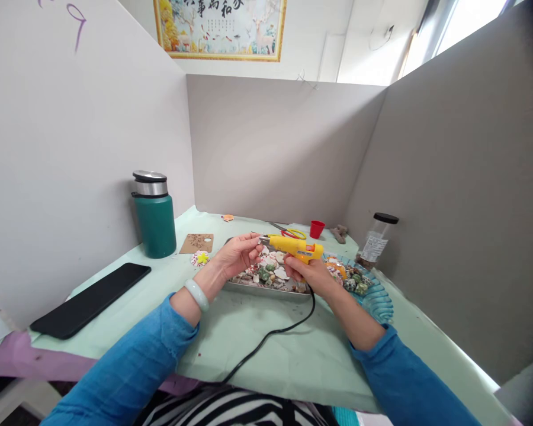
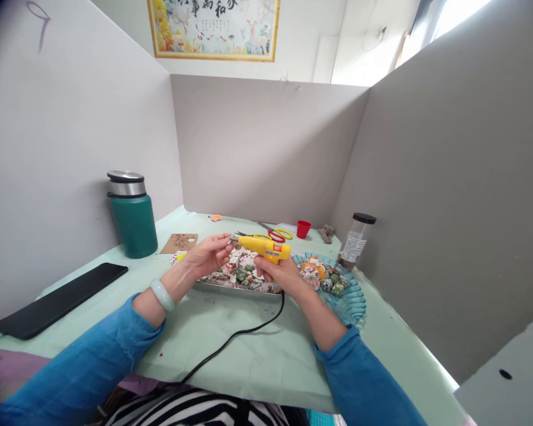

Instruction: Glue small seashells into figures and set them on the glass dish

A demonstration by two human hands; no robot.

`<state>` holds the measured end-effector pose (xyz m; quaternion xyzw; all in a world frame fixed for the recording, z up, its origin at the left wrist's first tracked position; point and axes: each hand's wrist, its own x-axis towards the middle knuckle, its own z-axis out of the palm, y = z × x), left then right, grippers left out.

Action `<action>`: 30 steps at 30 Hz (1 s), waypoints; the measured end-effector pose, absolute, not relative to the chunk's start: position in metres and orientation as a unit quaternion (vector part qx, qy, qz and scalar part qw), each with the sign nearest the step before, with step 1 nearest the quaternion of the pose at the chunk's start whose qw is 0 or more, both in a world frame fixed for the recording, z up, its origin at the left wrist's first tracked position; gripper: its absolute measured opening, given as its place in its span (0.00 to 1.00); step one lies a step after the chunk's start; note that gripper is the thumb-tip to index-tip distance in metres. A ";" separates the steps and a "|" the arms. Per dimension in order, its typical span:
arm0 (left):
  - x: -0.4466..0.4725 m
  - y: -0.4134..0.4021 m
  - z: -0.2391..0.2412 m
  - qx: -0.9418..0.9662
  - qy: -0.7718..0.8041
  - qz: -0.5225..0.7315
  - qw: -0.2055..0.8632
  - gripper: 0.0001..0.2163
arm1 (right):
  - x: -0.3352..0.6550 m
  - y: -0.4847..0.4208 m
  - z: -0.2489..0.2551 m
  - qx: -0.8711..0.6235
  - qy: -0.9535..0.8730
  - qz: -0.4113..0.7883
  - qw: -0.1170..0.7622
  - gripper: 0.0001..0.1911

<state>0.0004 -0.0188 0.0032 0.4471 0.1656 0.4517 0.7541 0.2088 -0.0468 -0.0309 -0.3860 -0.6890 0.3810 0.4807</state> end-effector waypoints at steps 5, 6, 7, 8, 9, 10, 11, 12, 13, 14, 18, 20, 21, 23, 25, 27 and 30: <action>0.001 -0.017 0.001 0.460 0.170 0.439 0.753 0.04 | 0.210 -0.045 -0.034 -0.386 -0.683 0.378 0.492 0.18; 0.001 -0.017 0.000 0.463 0.172 0.438 0.752 0.05 | 0.210 -0.045 -0.034 -0.386 -0.681 0.379 0.494 0.18; 0.001 -0.017 0.000 0.464 0.173 0.437 0.751 0.05 | 0.210 -0.045 -0.034 -0.387 -0.680 0.378 0.494 0.18; 0.001 -0.017 0.000 0.465 0.174 0.437 0.750 0.05 | 0.210 -0.045 -0.034 -0.390 -0.679 0.377 0.495 0.18; 0.001 -0.017 0.000 0.465 0.176 0.435 0.751 0.05 | 0.210 -0.044 -0.033 -0.393 -0.677 0.375 0.496 0.18; 0.001 -0.017 0.000 0.464 0.177 0.434 0.751 0.05 | 0.210 -0.044 -0.033 -0.397 -0.676 0.373 0.496 0.18; 0.001 -0.017 0.000 0.465 0.177 0.433 0.752 0.05 | 0.210 -0.044 -0.033 -0.399 -0.676 0.371 0.496 0.18; 0.001 -0.017 0.000 0.464 0.177 0.434 0.751 0.05 | 0.210 -0.044 -0.033 -0.400 -0.677 0.371 0.494 0.18; 0.001 -0.017 0.000 0.464 0.176 0.436 0.751 0.05 | 0.210 -0.045 -0.033 -0.400 -0.679 0.371 0.491 0.19; 0.001 -0.017 0.000 0.464 0.174 0.439 0.750 0.04 | 0.209 -0.045 -0.032 -0.399 -0.682 0.373 0.486 0.19; 0.001 -0.018 0.002 0.454 0.164 0.444 0.755 0.03 | 0.208 -0.049 -0.028 -0.392 -0.687 0.392 0.469 0.19; 0.000 -0.019 0.003 0.447 0.164 0.446 0.758 0.03 | 0.207 -0.050 -0.027 -0.392 -0.685 0.400 0.466 0.18; 0.001 -0.019 0.004 0.445 0.165 0.446 0.759 0.02 | 0.207 -0.050 -0.028 -0.393 -0.684 0.401 0.467 0.18; 0.001 -0.020 0.004 0.445 0.163 0.443 0.761 0.02 | 0.208 -0.049 -0.029 -0.394 -0.681 0.390 0.478 0.18; 0.001 -0.019 0.004 0.448 0.158 0.437 0.764 0.02 | 0.209 -0.048 -0.030 -0.397 -0.683 0.372 0.488 0.19; 0.001 -0.018 0.003 0.450 0.156 0.433 0.765 0.02 | 0.209 -0.048 -0.030 -0.402 -0.687 0.360 0.487 0.19; 0.001 -0.015 0.000 0.450 0.157 0.432 0.766 0.02 | 0.207 -0.051 -0.027 -0.404 -0.683 0.374 0.479 0.19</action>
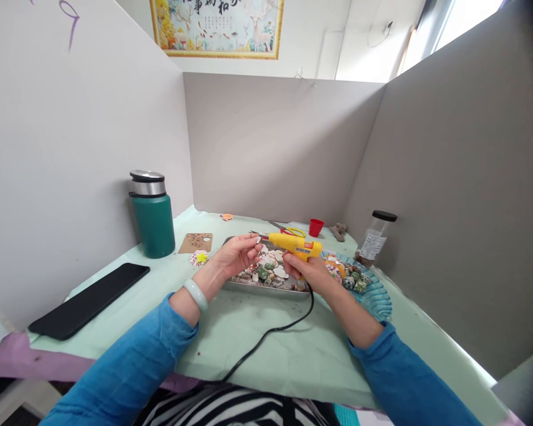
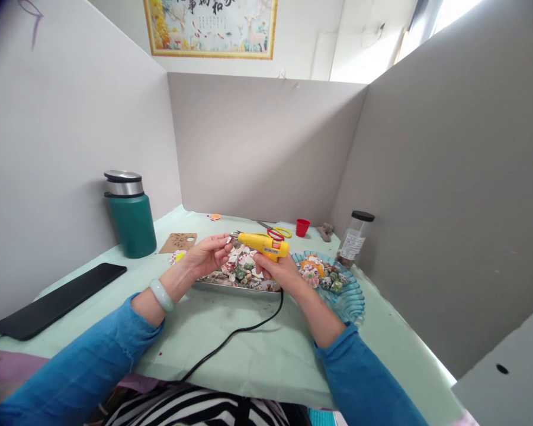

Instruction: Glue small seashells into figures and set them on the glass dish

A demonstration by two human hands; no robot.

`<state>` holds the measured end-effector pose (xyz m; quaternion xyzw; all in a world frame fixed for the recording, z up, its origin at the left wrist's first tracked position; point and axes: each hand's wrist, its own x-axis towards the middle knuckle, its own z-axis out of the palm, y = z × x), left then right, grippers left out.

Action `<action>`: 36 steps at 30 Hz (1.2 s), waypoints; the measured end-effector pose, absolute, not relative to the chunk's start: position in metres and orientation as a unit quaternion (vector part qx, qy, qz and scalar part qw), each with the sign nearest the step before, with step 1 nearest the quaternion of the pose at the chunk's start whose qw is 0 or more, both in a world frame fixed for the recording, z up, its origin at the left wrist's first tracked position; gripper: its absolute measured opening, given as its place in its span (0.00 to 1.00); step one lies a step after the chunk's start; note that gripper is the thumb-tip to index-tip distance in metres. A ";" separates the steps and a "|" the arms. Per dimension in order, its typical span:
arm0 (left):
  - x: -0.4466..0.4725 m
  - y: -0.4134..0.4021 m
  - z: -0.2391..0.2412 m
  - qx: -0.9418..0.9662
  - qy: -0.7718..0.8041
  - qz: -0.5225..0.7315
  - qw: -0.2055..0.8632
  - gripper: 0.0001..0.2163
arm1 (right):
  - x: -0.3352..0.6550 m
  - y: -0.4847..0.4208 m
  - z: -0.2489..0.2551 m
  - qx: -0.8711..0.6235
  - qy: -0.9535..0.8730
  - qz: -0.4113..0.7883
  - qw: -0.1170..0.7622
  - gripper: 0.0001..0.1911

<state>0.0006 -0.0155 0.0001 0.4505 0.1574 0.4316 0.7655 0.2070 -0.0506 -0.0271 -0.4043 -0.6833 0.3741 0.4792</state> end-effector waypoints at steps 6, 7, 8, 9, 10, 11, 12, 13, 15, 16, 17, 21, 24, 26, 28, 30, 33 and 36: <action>-0.002 -0.013 -0.002 0.457 0.148 0.432 0.764 0.01 | 0.207 -0.052 -0.024 -0.395 -0.690 0.386 0.468 0.18; -0.002 -0.014 -0.001 0.459 0.148 0.427 0.765 0.01 | 0.207 -0.051 -0.024 -0.391 -0.691 0.383 0.472 0.18; -0.001 -0.015 0.000 0.460 0.149 0.423 0.767 0.01 | 0.208 -0.050 -0.025 -0.388 -0.691 0.381 0.477 0.18; -0.001 -0.016 0.000 0.460 0.151 0.420 0.768 0.01 | 0.208 -0.049 -0.026 -0.384 -0.689 0.380 0.483 0.18; -0.001 -0.017 0.001 0.460 0.153 0.418 0.769 0.02 | 0.208 -0.049 -0.027 -0.381 -0.685 0.380 0.490 0.18; -0.001 -0.017 0.001 0.459 0.154 0.418 0.768 0.02 | 0.208 -0.049 -0.027 -0.379 -0.682 0.381 0.496 0.18; -0.001 -0.018 0.002 0.460 0.154 0.419 0.768 0.02 | 0.208 -0.049 -0.027 -0.380 -0.680 0.381 0.498 0.18; -0.001 -0.018 0.002 0.460 0.154 0.421 0.766 0.02 | 0.207 -0.050 -0.026 -0.384 -0.680 0.380 0.496 0.18; -0.001 -0.016 0.001 0.459 0.154 0.426 0.764 0.01 | 0.206 -0.052 -0.024 -0.397 -0.680 0.382 0.484 0.18; -0.001 -0.015 0.000 0.458 0.154 0.430 0.763 0.01 | 0.206 -0.053 -0.023 -0.402 -0.681 0.383 0.477 0.18; -0.002 -0.014 -0.001 0.456 0.154 0.434 0.761 0.01 | 0.205 -0.054 -0.022 -0.405 -0.683 0.385 0.471 0.18; -0.003 -0.011 -0.003 0.461 0.149 0.437 0.758 0.01 | 0.205 -0.054 -0.021 -0.405 -0.691 0.380 0.463 0.18; -0.003 -0.010 -0.004 0.470 0.157 0.430 0.755 0.03 | 0.206 -0.052 -0.023 -0.408 -0.687 0.369 0.474 0.19; -0.003 -0.010 -0.004 0.472 0.162 0.430 0.752 0.04 | 0.206 -0.051 -0.023 -0.411 -0.684 0.365 0.479 0.19; -0.003 -0.009 -0.004 0.471 0.162 0.435 0.750 0.05 | 0.205 -0.052 -0.022 -0.415 -0.686 0.365 0.473 0.19; -0.003 -0.009 -0.005 0.467 0.159 0.441 0.750 0.05 | 0.205 -0.054 -0.021 -0.416 -0.687 0.370 0.467 0.19; -0.003 -0.007 -0.005 0.465 0.158 0.445 0.749 0.06 | 0.205 -0.054 -0.021 -0.409 -0.686 0.378 0.469 0.18; -0.003 -0.007 -0.006 0.473 0.167 0.438 0.746 0.06 | 0.206 -0.051 -0.023 -0.410 -0.682 0.371 0.479 0.18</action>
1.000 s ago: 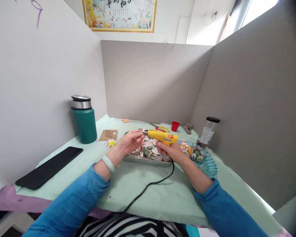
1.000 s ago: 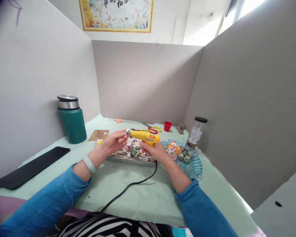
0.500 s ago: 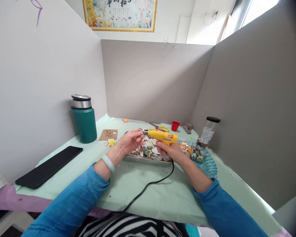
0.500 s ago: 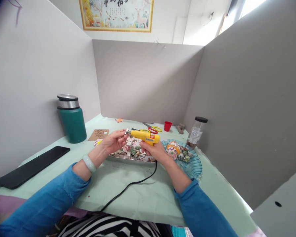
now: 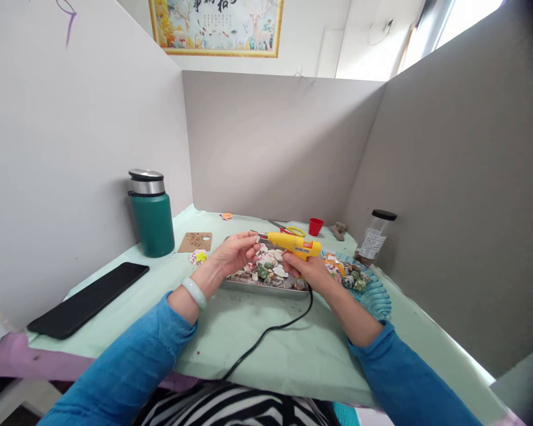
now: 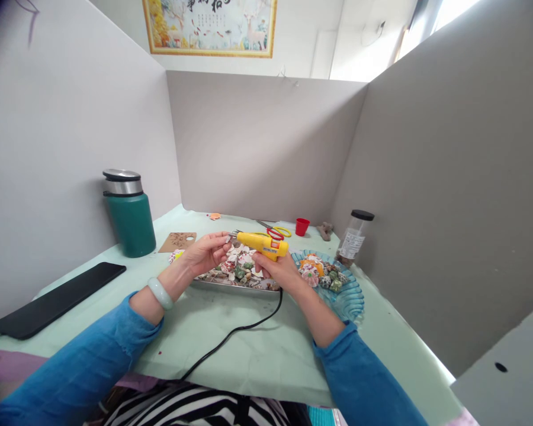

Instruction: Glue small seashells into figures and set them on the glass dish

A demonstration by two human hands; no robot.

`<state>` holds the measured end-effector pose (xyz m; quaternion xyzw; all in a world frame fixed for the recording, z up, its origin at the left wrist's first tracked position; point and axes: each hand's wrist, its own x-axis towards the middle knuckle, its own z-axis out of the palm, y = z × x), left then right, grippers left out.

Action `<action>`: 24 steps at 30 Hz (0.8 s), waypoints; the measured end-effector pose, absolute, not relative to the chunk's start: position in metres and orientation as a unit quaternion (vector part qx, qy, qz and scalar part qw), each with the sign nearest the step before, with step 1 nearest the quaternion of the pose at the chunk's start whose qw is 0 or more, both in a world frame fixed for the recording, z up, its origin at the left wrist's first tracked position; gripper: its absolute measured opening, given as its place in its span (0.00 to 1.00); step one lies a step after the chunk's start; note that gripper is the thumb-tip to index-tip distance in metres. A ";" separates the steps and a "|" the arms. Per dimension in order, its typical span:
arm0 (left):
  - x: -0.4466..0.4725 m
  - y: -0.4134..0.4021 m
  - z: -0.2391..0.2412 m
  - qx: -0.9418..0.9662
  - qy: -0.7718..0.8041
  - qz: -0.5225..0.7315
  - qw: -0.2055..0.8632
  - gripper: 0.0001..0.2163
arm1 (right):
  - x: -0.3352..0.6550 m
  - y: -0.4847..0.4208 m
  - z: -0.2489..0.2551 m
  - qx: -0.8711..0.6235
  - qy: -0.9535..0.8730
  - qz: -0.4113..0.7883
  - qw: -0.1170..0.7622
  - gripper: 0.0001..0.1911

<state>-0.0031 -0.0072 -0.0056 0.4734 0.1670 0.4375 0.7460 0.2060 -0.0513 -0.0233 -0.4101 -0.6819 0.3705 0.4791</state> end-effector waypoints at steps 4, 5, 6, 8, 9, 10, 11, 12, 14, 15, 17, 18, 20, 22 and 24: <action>-0.002 -0.008 -0.005 0.471 0.176 0.445 0.741 0.05 | 0.206 -0.051 -0.023 -0.415 -0.688 0.364 0.472 0.19; -0.002 -0.009 -0.004 0.469 0.174 0.448 0.741 0.05 | 0.206 -0.052 -0.023 -0.414 -0.690 0.366 0.467 0.19; -0.002 -0.009 -0.004 0.467 0.171 0.450 0.741 0.05 | 0.206 -0.053 -0.022 -0.412 -0.692 0.368 0.464 0.19; -0.002 -0.010 -0.003 0.468 0.163 0.450 0.743 0.04 | 0.206 -0.054 -0.021 -0.410 -0.692 0.372 0.463 0.19; -0.003 -0.011 -0.003 0.470 0.160 0.447 0.744 0.03 | 0.206 -0.054 -0.021 -0.410 -0.692 0.372 0.463 0.18; -0.003 -0.011 -0.002 0.472 0.157 0.443 0.746 0.03 | 0.206 -0.053 -0.022 -0.411 -0.689 0.372 0.467 0.18; -0.003 -0.012 -0.002 0.474 0.157 0.439 0.747 0.03 | 0.206 -0.052 -0.022 -0.411 -0.686 0.370 0.473 0.18; -0.003 -0.012 -0.001 0.475 0.156 0.435 0.749 0.02 | 0.206 -0.051 -0.023 -0.411 -0.682 0.370 0.480 0.18; -0.003 -0.013 -0.001 0.476 0.151 0.430 0.752 0.02 | 0.206 -0.050 -0.025 -0.406 -0.676 0.370 0.490 0.18; -0.004 -0.012 -0.001 0.476 0.148 0.428 0.754 0.02 | 0.207 -0.049 -0.025 -0.403 -0.677 0.370 0.492 0.18; -0.004 -0.012 -0.001 0.474 0.141 0.427 0.757 0.02 | 0.207 -0.049 -0.026 -0.398 -0.685 0.371 0.484 0.18; -0.004 -0.011 -0.002 0.472 0.137 0.428 0.758 0.02 | 0.207 -0.050 -0.026 -0.395 -0.690 0.374 0.478 0.17; -0.004 -0.011 -0.002 0.467 0.131 0.431 0.761 0.03 | 0.207 -0.051 -0.026 -0.391 -0.692 0.385 0.469 0.16; -0.004 -0.012 -0.003 0.463 0.132 0.431 0.763 0.03 | 0.207 -0.052 -0.025 -0.388 -0.688 0.392 0.471 0.15; -0.003 -0.013 -0.002 0.462 0.139 0.428 0.764 0.02 | 0.206 -0.052 -0.024 -0.391 -0.684 0.385 0.481 0.16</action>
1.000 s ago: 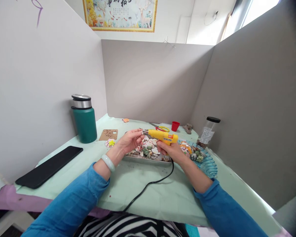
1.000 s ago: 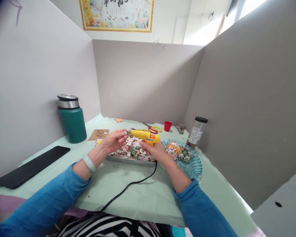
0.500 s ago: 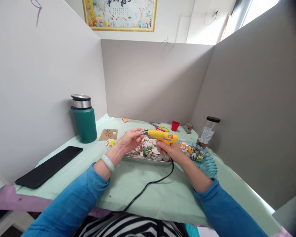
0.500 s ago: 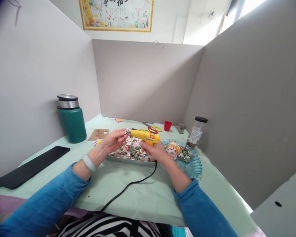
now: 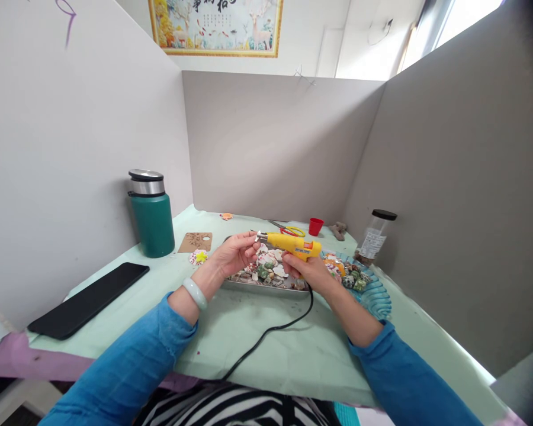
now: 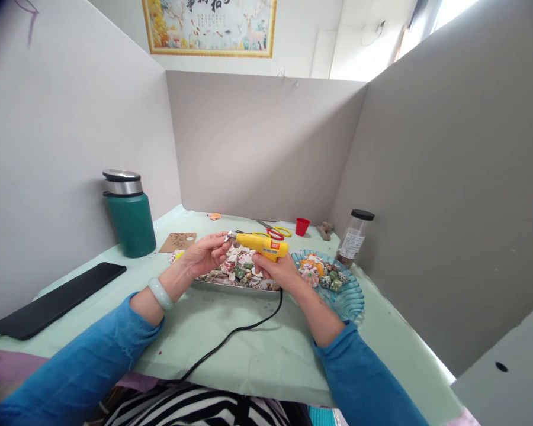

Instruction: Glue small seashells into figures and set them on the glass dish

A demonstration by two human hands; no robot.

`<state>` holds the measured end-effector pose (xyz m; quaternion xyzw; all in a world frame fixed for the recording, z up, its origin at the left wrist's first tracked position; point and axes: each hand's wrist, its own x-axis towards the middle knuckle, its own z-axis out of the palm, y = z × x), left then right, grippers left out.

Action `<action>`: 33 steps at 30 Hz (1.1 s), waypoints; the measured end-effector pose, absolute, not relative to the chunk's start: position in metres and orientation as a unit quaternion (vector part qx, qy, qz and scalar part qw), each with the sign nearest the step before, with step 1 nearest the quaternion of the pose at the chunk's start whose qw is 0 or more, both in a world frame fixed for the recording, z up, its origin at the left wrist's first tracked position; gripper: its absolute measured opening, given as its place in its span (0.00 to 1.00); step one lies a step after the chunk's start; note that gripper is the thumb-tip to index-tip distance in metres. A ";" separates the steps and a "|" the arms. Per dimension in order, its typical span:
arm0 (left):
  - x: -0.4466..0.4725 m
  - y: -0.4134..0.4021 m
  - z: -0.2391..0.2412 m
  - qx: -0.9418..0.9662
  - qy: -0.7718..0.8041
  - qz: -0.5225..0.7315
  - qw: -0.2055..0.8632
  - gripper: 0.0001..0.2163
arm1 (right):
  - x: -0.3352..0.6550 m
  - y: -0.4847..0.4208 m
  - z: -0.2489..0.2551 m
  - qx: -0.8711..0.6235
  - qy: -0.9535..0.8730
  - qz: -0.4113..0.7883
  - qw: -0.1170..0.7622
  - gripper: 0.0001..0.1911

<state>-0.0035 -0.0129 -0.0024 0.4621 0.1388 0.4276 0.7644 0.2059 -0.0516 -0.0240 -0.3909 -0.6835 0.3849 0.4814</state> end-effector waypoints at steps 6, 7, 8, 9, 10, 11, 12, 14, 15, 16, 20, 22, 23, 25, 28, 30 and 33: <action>-0.003 -0.013 -0.002 0.454 0.151 0.430 0.766 0.01 | 0.206 -0.051 -0.025 -0.399 -0.681 0.377 0.485 0.16; -0.003 -0.013 -0.002 0.454 0.148 0.432 0.765 0.01 | 0.206 -0.051 -0.026 -0.396 -0.679 0.385 0.484 0.16; -0.003 -0.012 -0.002 0.453 0.145 0.434 0.765 0.02 | 0.206 -0.051 -0.026 -0.393 -0.677 0.391 0.484 0.15; -0.003 -0.012 -0.002 0.452 0.143 0.436 0.765 0.03 | 0.206 -0.051 -0.026 -0.391 -0.676 0.394 0.484 0.15; -0.003 -0.012 -0.002 0.452 0.142 0.436 0.765 0.03 | 0.206 -0.051 -0.026 -0.391 -0.676 0.393 0.485 0.15; -0.003 -0.012 -0.002 0.452 0.142 0.436 0.766 0.02 | 0.205 -0.051 -0.026 -0.392 -0.677 0.388 0.487 0.15; -0.002 -0.013 -0.002 0.452 0.142 0.434 0.767 0.01 | 0.205 -0.050 -0.026 -0.395 -0.676 0.382 0.490 0.16; -0.002 -0.013 -0.002 0.450 0.142 0.430 0.769 0.01 | 0.205 -0.050 -0.026 -0.402 -0.672 0.373 0.499 0.16; -0.002 -0.014 -0.001 0.449 0.143 0.430 0.770 0.02 | 0.205 -0.049 -0.026 -0.403 -0.670 0.371 0.501 0.17; -0.002 -0.014 -0.001 0.447 0.144 0.431 0.770 0.02 | 0.205 -0.049 -0.026 -0.403 -0.668 0.372 0.503 0.17; -0.002 -0.014 -0.001 0.445 0.147 0.432 0.770 0.02 | 0.205 -0.047 -0.028 -0.401 -0.661 0.375 0.511 0.16; -0.003 -0.013 -0.001 0.447 0.147 0.432 0.769 0.02 | 0.206 -0.046 -0.030 -0.389 -0.656 0.379 0.524 0.16; -0.003 -0.013 -0.002 0.449 0.147 0.432 0.768 0.03 | 0.206 -0.045 -0.031 -0.381 -0.654 0.383 0.530 0.16; -0.003 -0.012 -0.002 0.454 0.147 0.432 0.765 0.03 | 0.207 -0.044 -0.033 -0.368 -0.651 0.387 0.540 0.15; -0.002 -0.012 -0.002 0.456 0.148 0.433 0.763 0.03 | 0.208 -0.043 -0.035 -0.368 -0.653 0.384 0.539 0.15; -0.002 -0.013 -0.001 0.453 0.148 0.433 0.765 0.02 | 0.208 -0.044 -0.034 -0.378 -0.661 0.375 0.529 0.15; -0.002 -0.013 -0.001 0.449 0.149 0.433 0.767 0.03 | 0.208 -0.046 -0.033 -0.391 -0.673 0.375 0.504 0.15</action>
